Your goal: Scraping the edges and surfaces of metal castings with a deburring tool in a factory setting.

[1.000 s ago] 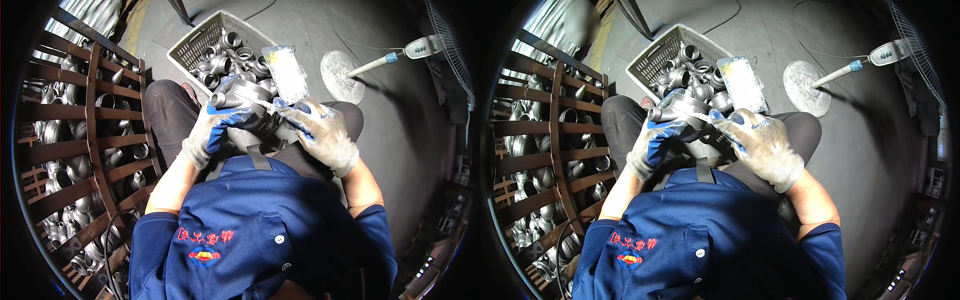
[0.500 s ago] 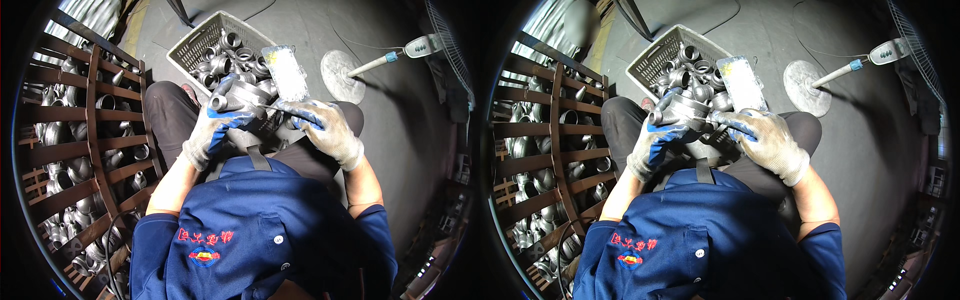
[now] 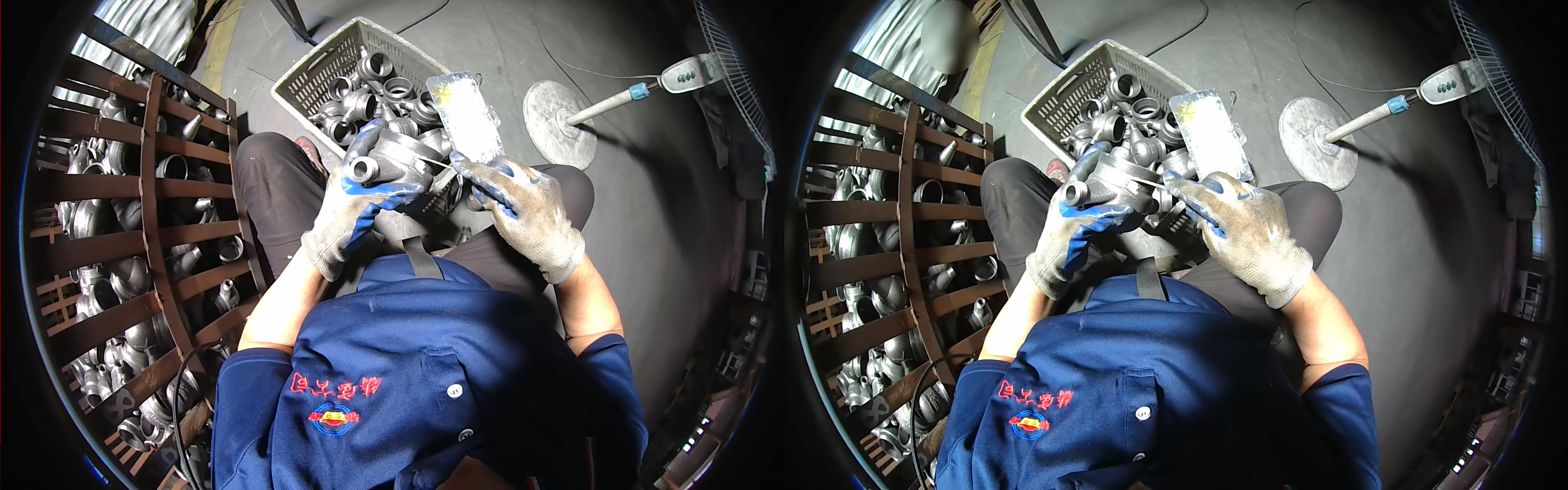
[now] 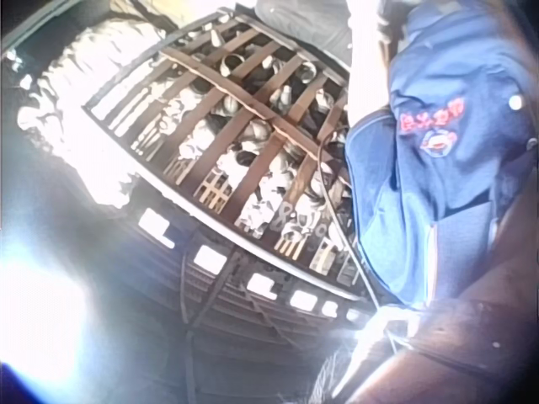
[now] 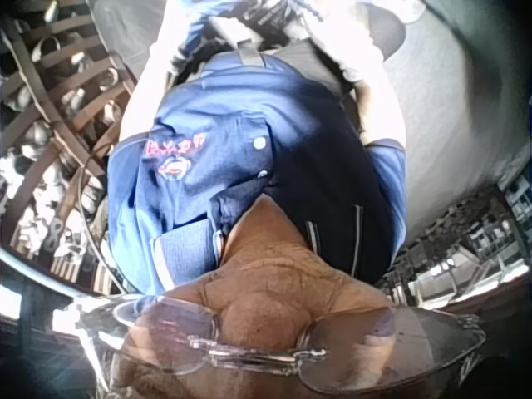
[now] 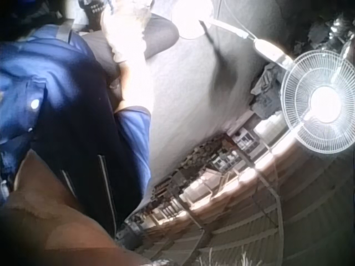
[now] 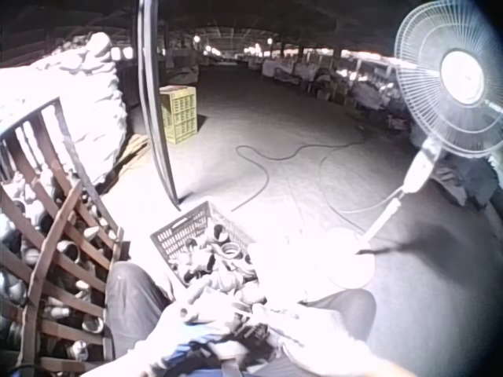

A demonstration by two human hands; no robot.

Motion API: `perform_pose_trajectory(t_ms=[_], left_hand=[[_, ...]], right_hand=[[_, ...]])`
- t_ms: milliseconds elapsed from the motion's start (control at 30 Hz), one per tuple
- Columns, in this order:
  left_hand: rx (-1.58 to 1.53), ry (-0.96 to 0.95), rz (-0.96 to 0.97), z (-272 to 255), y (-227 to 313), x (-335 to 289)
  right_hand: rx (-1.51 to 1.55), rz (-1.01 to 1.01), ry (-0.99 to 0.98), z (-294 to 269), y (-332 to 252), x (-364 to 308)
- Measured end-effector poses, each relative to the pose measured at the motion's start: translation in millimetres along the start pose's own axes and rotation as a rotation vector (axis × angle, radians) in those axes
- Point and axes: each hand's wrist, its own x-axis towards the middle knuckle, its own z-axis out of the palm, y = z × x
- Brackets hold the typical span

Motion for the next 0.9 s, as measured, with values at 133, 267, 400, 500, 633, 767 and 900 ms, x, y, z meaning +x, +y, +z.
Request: perform_pose_trajectory(t_ms=[133,267,400,500,633,767,900], left_hand=[[-0.235,-0.035,-0.052,0,4,-1],[-0.325,-0.069,-0.107,1,5,-2],[-0.331,-0.143,-0.133,5,5,-5],[-0.397,-0.125,-0.148,13,3,-6],[0.139,-0.04,0.184,21,0,-4],[-0.225,-0.127,-0.013,17,2,-6],[-0.342,-0.14,-0.056,9,4,-4]], right_hand=[[0.195,-0.083,-0.093,0,8,7],[0.964,0.322,-0.046,6,5,11],[1.1,0.216,0.127,31,-4,20],[1.113,0.438,0.088,46,-7,19],[1.112,0.429,0.222,64,-10,21],[1.004,0.321,0.198,62,-5,24],[1.024,0.207,0.035,45,2,25]])
